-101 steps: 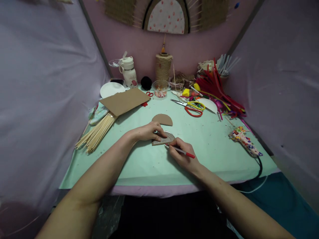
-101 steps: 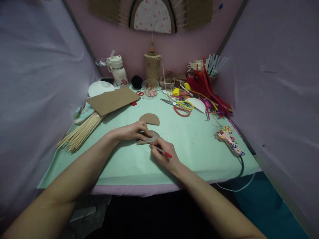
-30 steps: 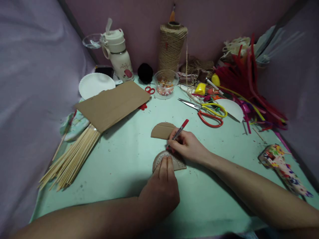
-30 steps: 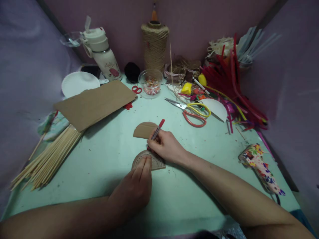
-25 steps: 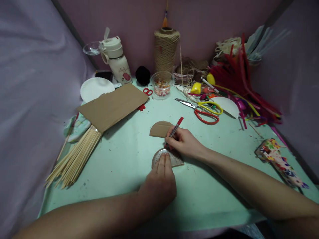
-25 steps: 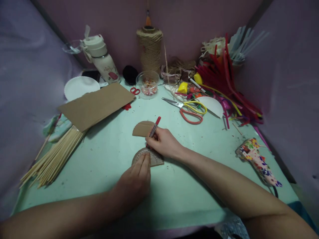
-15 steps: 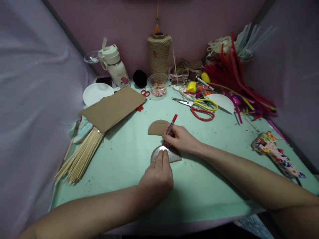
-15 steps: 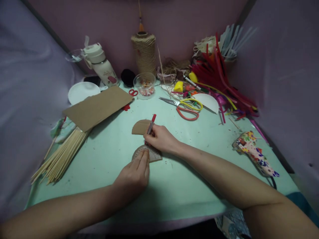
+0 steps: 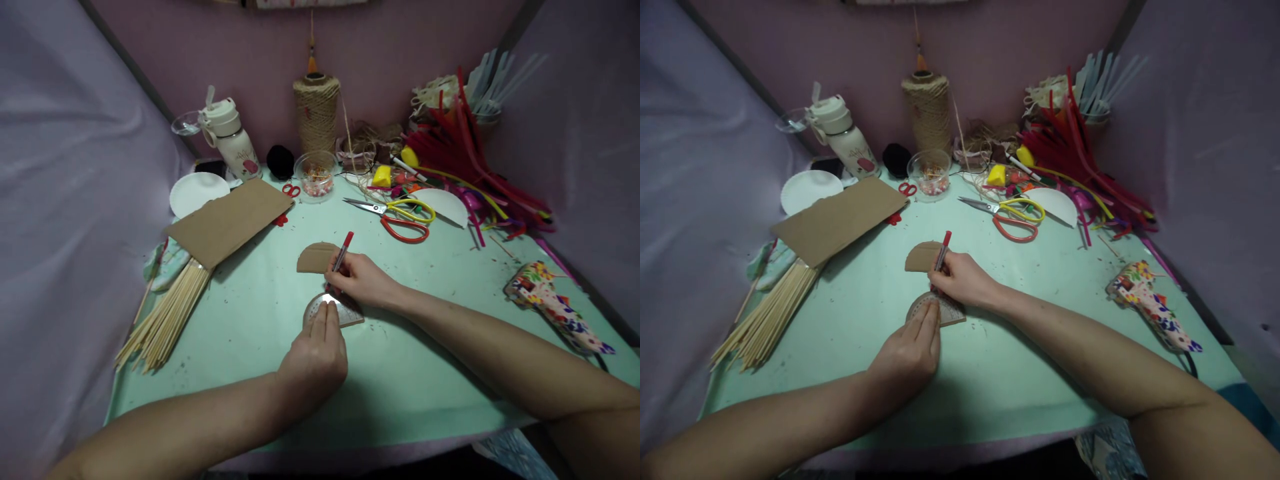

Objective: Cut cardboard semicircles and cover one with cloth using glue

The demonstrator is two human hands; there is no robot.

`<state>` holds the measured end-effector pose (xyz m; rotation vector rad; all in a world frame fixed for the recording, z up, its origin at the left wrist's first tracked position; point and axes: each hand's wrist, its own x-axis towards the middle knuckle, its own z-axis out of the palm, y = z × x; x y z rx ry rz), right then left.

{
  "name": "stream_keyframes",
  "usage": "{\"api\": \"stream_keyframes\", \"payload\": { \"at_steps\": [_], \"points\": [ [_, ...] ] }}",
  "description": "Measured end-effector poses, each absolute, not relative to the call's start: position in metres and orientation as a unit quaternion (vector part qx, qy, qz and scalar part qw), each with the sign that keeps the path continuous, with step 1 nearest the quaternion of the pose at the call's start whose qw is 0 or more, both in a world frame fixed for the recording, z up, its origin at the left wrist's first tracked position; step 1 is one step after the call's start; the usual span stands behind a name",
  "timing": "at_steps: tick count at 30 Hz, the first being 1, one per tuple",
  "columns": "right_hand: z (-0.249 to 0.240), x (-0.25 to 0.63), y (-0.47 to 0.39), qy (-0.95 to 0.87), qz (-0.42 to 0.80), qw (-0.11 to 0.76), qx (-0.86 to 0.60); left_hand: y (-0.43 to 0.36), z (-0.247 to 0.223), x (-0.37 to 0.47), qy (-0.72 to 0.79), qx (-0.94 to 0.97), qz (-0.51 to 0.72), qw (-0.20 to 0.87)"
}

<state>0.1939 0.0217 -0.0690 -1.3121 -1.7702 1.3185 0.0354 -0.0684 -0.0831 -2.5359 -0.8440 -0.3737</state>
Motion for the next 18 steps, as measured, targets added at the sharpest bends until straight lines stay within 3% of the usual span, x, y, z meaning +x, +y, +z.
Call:
{"api": "stream_keyframes", "payload": {
  "at_steps": [18],
  "points": [
    [-0.0659,0.1923,0.0199,-0.698,0.446,0.260,-0.497,-0.0688,-0.0888,0.0312,-0.303,-0.922,-0.122,0.208]
  ]
}}
